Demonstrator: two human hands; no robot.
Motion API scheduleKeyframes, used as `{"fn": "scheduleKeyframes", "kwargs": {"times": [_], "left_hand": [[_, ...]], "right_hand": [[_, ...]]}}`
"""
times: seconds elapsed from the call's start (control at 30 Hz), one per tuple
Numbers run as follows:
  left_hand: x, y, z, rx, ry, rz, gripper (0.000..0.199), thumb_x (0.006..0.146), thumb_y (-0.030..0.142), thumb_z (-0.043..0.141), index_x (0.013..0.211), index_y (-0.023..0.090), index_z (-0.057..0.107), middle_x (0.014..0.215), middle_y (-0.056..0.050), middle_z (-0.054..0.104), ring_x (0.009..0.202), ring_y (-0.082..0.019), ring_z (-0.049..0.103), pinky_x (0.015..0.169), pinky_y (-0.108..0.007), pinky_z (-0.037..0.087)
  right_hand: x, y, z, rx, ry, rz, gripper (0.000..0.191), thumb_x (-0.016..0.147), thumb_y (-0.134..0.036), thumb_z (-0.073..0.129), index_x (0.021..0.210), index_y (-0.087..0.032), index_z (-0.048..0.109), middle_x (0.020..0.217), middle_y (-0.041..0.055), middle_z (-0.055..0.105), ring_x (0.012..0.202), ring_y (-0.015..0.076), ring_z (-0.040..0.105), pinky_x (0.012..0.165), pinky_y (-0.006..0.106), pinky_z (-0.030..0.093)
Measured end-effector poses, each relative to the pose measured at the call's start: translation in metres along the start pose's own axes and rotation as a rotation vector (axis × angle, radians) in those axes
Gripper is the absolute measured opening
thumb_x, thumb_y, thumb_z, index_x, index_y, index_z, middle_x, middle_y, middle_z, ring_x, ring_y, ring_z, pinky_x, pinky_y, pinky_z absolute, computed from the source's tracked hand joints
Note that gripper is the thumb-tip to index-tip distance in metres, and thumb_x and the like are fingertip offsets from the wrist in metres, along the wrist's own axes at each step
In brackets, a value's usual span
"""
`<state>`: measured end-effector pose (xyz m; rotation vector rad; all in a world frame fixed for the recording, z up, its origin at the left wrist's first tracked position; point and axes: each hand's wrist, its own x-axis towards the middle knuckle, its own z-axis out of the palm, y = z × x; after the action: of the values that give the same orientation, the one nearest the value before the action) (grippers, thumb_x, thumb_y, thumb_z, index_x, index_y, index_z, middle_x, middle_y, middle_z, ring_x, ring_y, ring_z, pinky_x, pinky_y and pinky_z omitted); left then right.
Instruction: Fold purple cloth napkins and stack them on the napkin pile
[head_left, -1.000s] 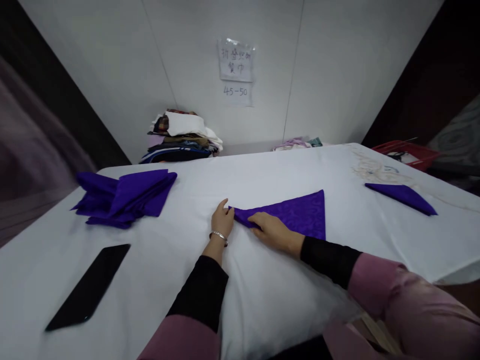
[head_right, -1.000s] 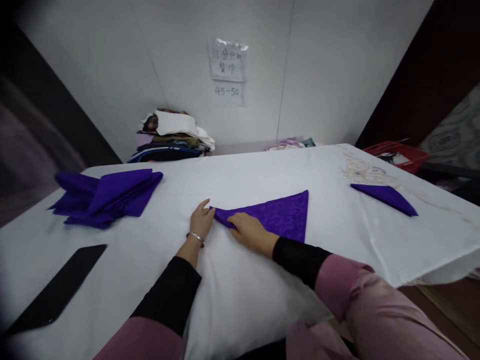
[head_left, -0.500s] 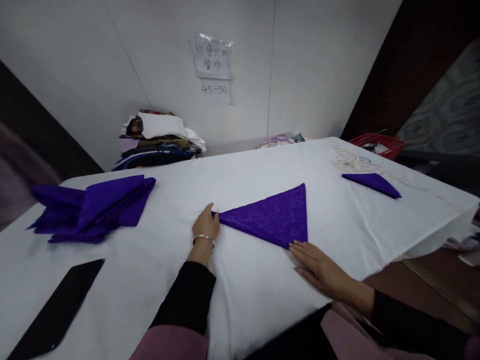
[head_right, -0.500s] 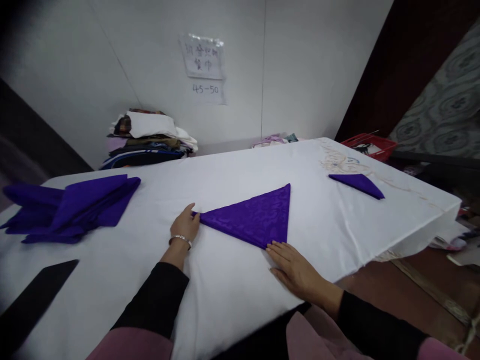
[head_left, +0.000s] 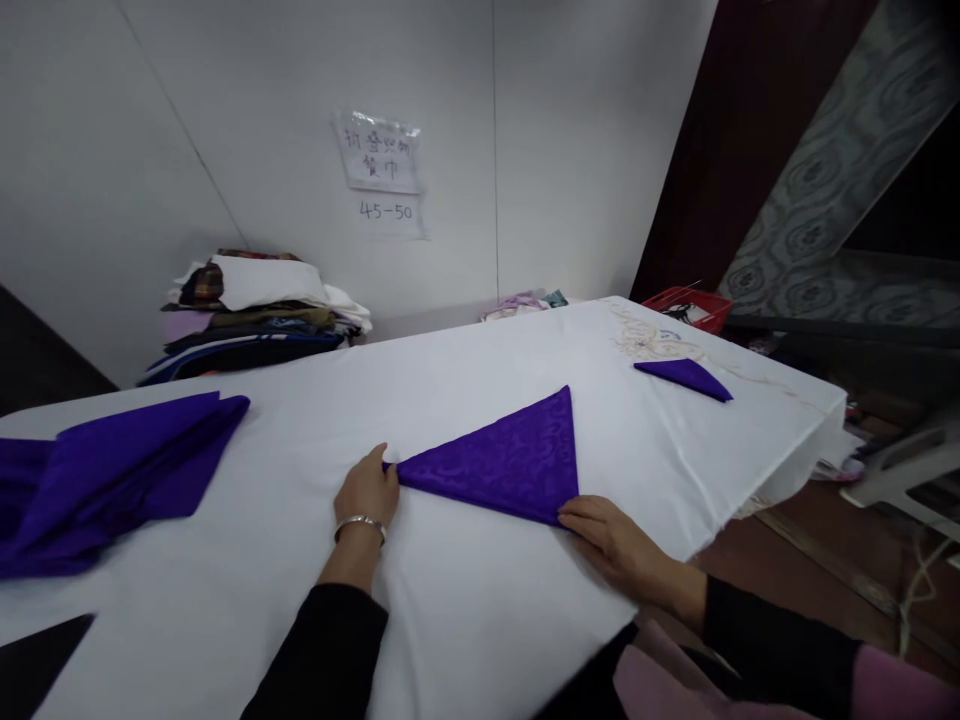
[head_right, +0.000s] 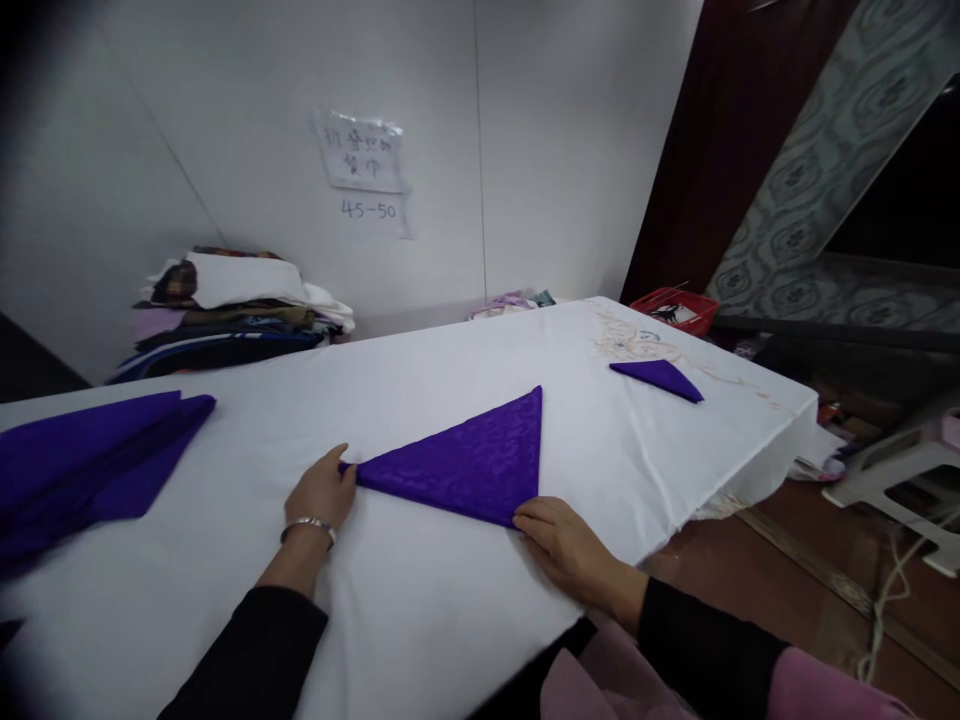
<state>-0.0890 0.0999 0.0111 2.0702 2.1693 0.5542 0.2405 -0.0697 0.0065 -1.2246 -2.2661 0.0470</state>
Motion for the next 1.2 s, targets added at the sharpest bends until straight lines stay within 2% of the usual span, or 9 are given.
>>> {"fn": "scheduleKeyframes", "kwargs": {"times": [0.13, 0.27, 0.33, 0.4, 0.47, 0.6, 0.77, 0.93, 1.2], "left_hand": [[0.001, 0.001, 0.000, 0.057, 0.065, 0.110, 0.041, 0.083, 0.024, 0.042, 0.121, 0.012, 0.052, 0.109, -0.012, 0.064, 0.101, -0.027, 0.056, 0.086, -0.039, 0.046], [-0.008, 0.024, 0.003, 0.043, 0.182, 0.287, 0.040, 0.086, 0.028, 0.038, 0.117, 0.010, 0.054, 0.116, -0.014, 0.061, 0.113, -0.027, 0.050, 0.097, -0.041, 0.038], [-0.019, 0.041, 0.008, 0.010, 0.137, 0.443, 0.042, 0.089, 0.033, 0.035, 0.121, 0.012, 0.052, 0.123, -0.012, 0.057, 0.122, -0.025, 0.043, 0.104, -0.042, 0.031], [-0.031, 0.057, 0.016, 0.000, 0.024, 0.583, 0.047, 0.090, 0.040, 0.034, 0.129, 0.016, 0.046, 0.135, -0.009, 0.048, 0.130, -0.025, 0.033, 0.107, -0.045, 0.025], [-0.042, 0.066, 0.025, 0.020, -0.098, 0.641, 0.054, 0.089, 0.048, 0.035, 0.134, 0.020, 0.040, 0.143, -0.008, 0.038, 0.134, -0.025, 0.026, 0.108, -0.049, 0.022], [-0.051, 0.066, 0.034, 0.080, -0.237, 0.607, 0.060, 0.088, 0.054, 0.031, 0.137, 0.019, 0.036, 0.146, -0.009, 0.031, 0.136, -0.026, 0.022, 0.108, -0.051, 0.020], [-0.049, 0.061, 0.033, 0.105, -0.243, 0.606, 0.061, 0.088, 0.054, 0.029, 0.138, 0.020, 0.035, 0.146, -0.008, 0.030, 0.136, -0.026, 0.020, 0.109, -0.050, 0.019], [-0.051, 0.062, 0.032, 0.121, -0.258, 0.598, 0.061, 0.089, 0.054, 0.027, 0.139, 0.020, 0.032, 0.148, -0.007, 0.027, 0.137, -0.026, 0.017, 0.108, -0.053, 0.016], [-0.052, 0.058, 0.034, 0.126, -0.247, 0.604, 0.060, 0.089, 0.053, 0.027, 0.140, 0.022, 0.028, 0.148, -0.006, 0.025, 0.137, -0.025, 0.018, 0.108, -0.054, 0.017]], "right_hand": [[0.003, 0.004, -0.001, -0.023, -0.164, 0.031, 0.042, 0.091, -0.028, 0.044, 0.132, -0.018, 0.045, 0.131, 0.0128, 0.051, 0.126, 0.0245, 0.040, 0.104, 0.046, 0.035], [0.004, 0.002, 0.001, -0.017, -0.318, 0.058, 0.051, 0.091, -0.040, 0.044, 0.136, -0.017, 0.039, 0.140, 0.0133, 0.039, 0.132, 0.0271, 0.030, 0.108, 0.049, 0.026], [0.003, 0.000, 0.002, -0.002, -0.329, 0.076, 0.053, 0.091, -0.041, 0.043, 0.138, -0.017, 0.038, 0.142, 0.0130, 0.037, 0.133, 0.0271, 0.028, 0.108, 0.049, 0.024], [0.002, -0.002, 0.000, 0.012, -0.342, 0.090, 0.054, 0.091, -0.043, 0.043, 0.138, -0.017, 0.037, 0.142, 0.0129, 0.036, 0.133, 0.0273, 0.027, 0.109, 0.049, 0.022], [0.003, -0.002, -0.003, 0.035, -0.370, 0.096, 0.055, 0.091, -0.044, 0.042, 0.138, -0.018, 0.036, 0.143, 0.0124, 0.034, 0.134, 0.0268, 0.026, 0.109, 0.048, 0.022], [0.016, 0.016, -0.012, 0.084, -0.339, 0.140, 0.054, 0.092, -0.045, 0.038, 0.140, -0.019, 0.033, 0.145, 0.0101, 0.032, 0.134, 0.0239, 0.026, 0.109, 0.045, 0.025], [0.056, 0.087, -0.010, 0.018, -0.127, 0.395, 0.050, 0.093, -0.043, 0.031, 0.135, -0.017, 0.041, 0.140, 0.0102, 0.041, 0.129, 0.0218, 0.036, 0.107, 0.042, 0.030], [0.094, 0.147, 0.003, -0.118, -0.147, 0.514, 0.047, 0.092, -0.037, 0.032, 0.133, -0.015, 0.043, 0.138, 0.0116, 0.043, 0.130, 0.0238, 0.034, 0.106, 0.041, 0.030], [0.104, 0.160, 0.019, -0.180, -0.225, 0.562, 0.055, 0.092, -0.045, 0.031, 0.135, -0.012, 0.038, 0.145, 0.0153, 0.031, 0.135, 0.0289, 0.022, 0.107, 0.048, 0.019]]}}
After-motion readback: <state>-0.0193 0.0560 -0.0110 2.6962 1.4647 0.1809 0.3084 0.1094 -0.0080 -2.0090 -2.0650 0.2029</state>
